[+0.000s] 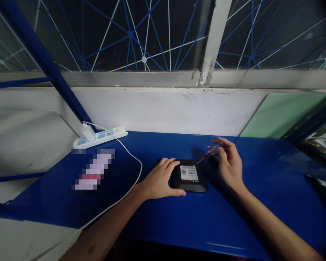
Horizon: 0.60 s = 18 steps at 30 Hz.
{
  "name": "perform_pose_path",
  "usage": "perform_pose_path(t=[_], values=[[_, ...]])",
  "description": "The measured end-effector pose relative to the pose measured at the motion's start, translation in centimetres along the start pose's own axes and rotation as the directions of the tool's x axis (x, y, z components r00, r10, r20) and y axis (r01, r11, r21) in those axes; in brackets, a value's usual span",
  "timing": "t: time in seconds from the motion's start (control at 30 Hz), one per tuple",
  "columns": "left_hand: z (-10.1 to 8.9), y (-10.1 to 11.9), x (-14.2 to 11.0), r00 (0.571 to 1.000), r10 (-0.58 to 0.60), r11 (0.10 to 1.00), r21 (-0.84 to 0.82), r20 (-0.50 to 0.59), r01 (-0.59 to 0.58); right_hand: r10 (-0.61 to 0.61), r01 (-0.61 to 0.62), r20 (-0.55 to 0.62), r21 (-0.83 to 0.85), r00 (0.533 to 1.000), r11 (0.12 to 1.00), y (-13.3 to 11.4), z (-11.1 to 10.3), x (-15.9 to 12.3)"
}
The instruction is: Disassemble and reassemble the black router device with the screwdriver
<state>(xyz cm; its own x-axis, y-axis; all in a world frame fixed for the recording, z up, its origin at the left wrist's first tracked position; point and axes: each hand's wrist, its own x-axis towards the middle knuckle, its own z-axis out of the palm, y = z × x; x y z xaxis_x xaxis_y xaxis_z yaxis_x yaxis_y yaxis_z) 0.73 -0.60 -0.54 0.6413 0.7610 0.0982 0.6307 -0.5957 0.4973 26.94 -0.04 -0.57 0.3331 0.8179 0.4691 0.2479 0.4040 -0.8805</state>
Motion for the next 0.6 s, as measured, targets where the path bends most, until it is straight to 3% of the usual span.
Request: perform_pose_path(t=[0.23, 0.5, 0.6], values=[[-0.07, 0.07, -0.01, 1.0, 0.004, 1.0, -0.01, 0.001, -0.004, -0.02, 0.018, -0.015, -0.103, 1.0, 0.995, 0.45, -0.36, 0.62], [0.07, -0.13, 0.14, 1.0, 0.009, 1.0, -0.004, -0.016, -0.009, 0.006, -0.004, 0.032, -0.064, 0.999, 0.998, 0.61, -0.24, 0.37], [0.0, -0.15, 0.19, 1.0, 0.008, 1.0, -0.004, -0.021, -0.008, -0.04, 0.037, -0.023, -0.113, 0.999, 0.993, 0.65, -0.39, 0.47]])
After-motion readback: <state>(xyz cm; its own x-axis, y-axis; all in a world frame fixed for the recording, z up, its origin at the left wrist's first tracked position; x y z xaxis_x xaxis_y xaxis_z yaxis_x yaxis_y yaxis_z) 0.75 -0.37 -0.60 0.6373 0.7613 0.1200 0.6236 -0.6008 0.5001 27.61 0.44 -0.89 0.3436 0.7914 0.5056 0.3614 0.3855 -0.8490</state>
